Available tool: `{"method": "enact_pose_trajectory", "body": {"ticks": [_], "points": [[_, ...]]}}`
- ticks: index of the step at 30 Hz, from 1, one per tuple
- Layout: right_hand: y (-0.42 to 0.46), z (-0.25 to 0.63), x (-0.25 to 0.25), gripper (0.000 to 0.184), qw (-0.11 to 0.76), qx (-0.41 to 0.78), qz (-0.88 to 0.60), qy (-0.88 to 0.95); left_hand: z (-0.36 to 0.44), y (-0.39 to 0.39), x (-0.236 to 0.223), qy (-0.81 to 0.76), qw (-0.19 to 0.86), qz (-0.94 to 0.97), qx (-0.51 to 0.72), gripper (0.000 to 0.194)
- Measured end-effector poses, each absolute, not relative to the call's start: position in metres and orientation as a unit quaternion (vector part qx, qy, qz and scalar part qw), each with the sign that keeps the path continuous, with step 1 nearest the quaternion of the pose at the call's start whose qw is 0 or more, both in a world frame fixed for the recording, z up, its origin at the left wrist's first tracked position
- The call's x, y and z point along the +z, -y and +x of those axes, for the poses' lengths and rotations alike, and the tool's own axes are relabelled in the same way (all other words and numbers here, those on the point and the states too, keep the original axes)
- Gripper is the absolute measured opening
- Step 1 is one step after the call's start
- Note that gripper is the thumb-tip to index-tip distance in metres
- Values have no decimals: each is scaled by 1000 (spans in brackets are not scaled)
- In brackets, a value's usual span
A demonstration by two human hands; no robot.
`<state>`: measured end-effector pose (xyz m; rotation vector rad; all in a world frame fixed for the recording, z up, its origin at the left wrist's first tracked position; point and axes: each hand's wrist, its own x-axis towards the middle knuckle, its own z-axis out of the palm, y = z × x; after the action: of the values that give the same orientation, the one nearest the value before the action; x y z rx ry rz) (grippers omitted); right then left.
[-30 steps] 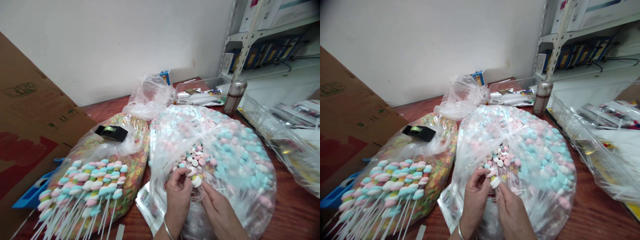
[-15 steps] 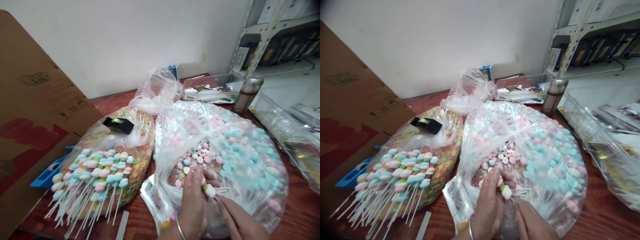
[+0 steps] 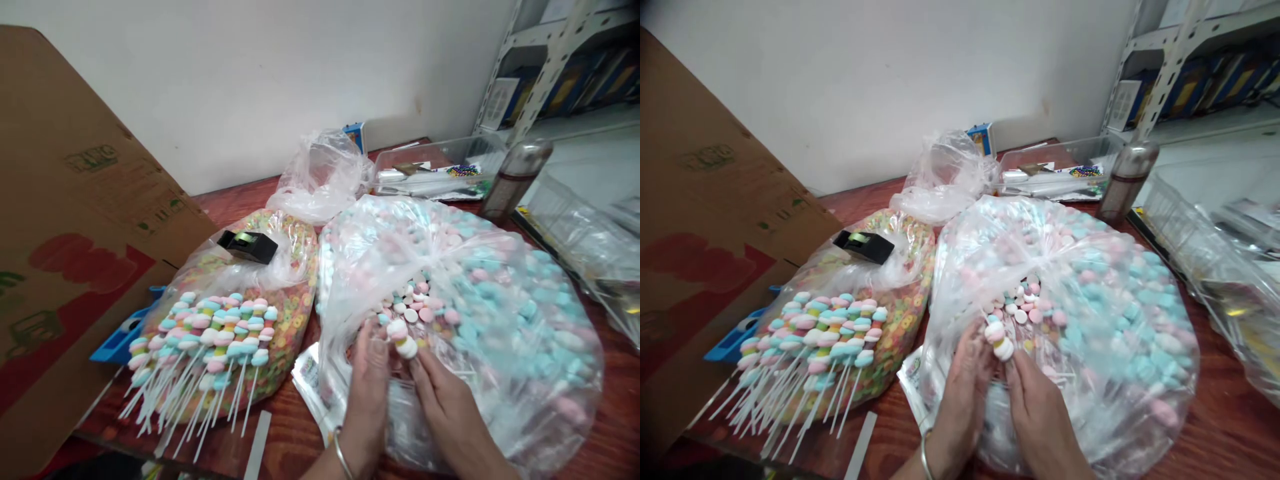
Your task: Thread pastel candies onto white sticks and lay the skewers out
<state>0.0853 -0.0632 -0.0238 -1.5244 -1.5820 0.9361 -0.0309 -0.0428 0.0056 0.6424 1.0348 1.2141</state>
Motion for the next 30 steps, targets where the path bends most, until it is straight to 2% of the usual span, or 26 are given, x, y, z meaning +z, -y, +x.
{"method": "enact_pose_trajectory", "body": {"ticks": [2,4,7,10,13,17,20,22,27,30], "points": [[51,83,-26,34,349,372,-601,615,-57,30,2,-539,556,412,481,36],[49,83,-29,32,312,391,-606,619,-80,19,1,-600,413,577,369,24],[57,85,-37,29,272,423,-611,611,-101,10,3,-631,222,711,217,28],[65,87,-43,28,285,450,-608,589,-105,6,4,-648,124,740,129,26],[65,88,-44,29,289,455,-603,588,-101,4,1,-653,95,746,86,14],[63,88,-39,30,275,428,-600,617,-98,0,-4,-656,103,743,88,8],[68,89,-35,28,261,330,-609,672,-100,-2,-4,-654,146,730,135,14],[73,92,-34,27,249,257,-611,706,-101,-2,-2,-657,225,692,197,14],[82,99,-34,23,227,198,-591,749,-97,1,2,-625,553,432,341,23],[83,99,-34,23,219,202,-588,752,-91,4,2,-588,618,363,376,28]]}}
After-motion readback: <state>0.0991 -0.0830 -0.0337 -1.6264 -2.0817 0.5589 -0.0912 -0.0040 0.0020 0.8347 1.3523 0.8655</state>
